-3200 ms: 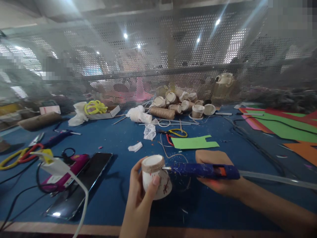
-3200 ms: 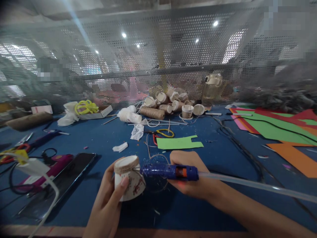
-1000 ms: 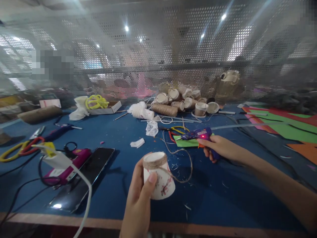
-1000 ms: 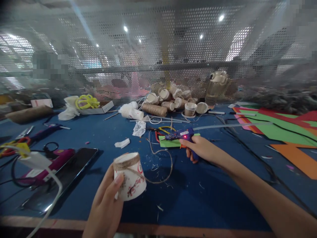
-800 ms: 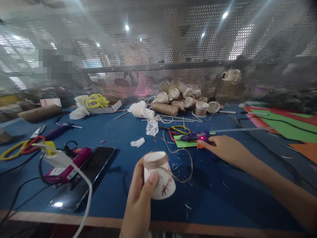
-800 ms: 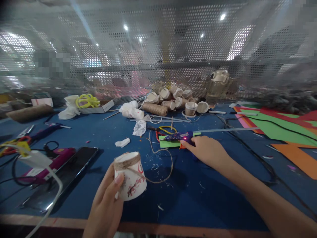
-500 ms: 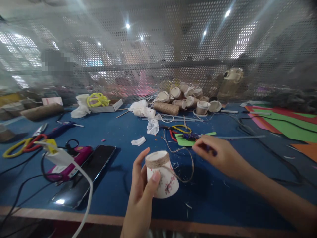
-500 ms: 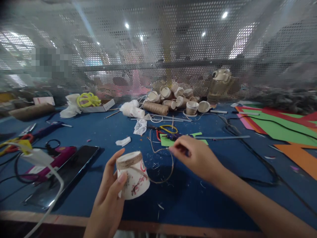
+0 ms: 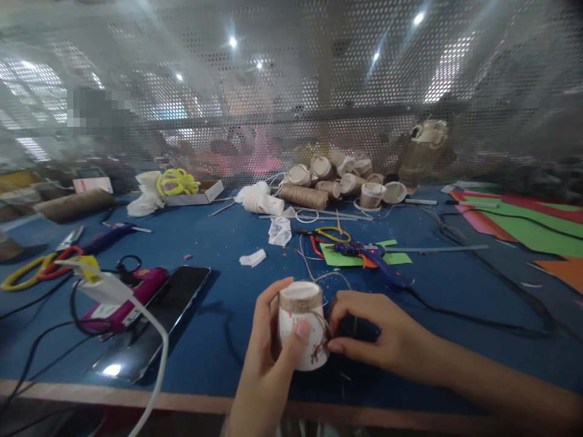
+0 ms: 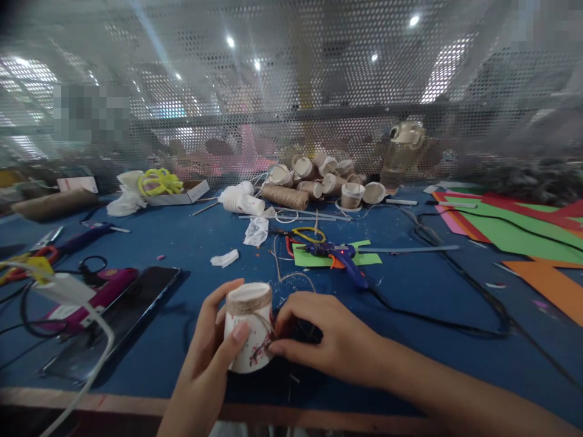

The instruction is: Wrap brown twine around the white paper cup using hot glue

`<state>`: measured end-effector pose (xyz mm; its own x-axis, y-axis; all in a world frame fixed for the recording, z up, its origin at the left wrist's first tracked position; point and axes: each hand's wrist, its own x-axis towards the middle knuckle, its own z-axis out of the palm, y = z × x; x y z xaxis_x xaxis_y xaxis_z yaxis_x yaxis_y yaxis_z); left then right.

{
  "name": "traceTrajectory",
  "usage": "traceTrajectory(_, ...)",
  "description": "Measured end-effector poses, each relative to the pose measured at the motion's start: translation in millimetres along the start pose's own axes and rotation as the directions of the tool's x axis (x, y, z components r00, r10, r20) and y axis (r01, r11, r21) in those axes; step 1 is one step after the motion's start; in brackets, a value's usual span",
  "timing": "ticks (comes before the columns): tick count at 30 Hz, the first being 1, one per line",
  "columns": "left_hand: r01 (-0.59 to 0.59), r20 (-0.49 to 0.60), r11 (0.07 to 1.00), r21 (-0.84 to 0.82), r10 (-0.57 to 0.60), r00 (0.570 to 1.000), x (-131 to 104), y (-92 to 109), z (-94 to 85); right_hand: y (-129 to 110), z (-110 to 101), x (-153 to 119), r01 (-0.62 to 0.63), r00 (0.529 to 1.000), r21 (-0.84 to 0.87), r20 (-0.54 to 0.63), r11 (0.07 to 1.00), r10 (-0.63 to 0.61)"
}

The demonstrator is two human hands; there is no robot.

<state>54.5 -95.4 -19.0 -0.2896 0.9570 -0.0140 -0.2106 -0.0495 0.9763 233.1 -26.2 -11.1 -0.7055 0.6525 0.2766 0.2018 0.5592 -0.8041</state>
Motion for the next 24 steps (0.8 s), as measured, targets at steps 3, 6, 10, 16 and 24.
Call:
traceTrajectory(3, 0.018, 0.008, 0.999, 0.043, -0.019, 1.0, -0.4, -0.1, -2.1, -0.6, -0.6, -1.6, 0.041, 0.999, 0.011, -0.006, 0.999, -0.041)
traceTrajectory(6, 0.031, 0.025, 0.997, 0.068, -0.033, 0.999, -0.4, -0.6, -4.8, -2.1, -3.0, -3.8, 0.076, 0.997, 0.033, -0.023, 0.997, -0.075)
traceTrajectory(10, 0.025, 0.051, 0.996, 0.083, -0.03, 0.998, -0.1, -1.4, -7.6, -0.7, -5.9, -3.8, 0.102, 0.992, 0.057, -0.079, 0.993, -0.097)
traceTrajectory(16, 0.031, 0.078, 0.994, 0.109, -0.039, 0.996, -0.4, -1.9, -9.7, 4.6, -6.6, -0.8, 0.072, 0.991, 0.067, -0.116, 0.995, -0.064)
traceTrajectory(24, 0.034, 0.09, 0.997, 0.065, -0.04, 0.995, -0.8, -0.5, -8.8, 4.9, -5.5, 2.4, 0.025, 0.994, 0.081, -0.104, 0.996, -0.017)
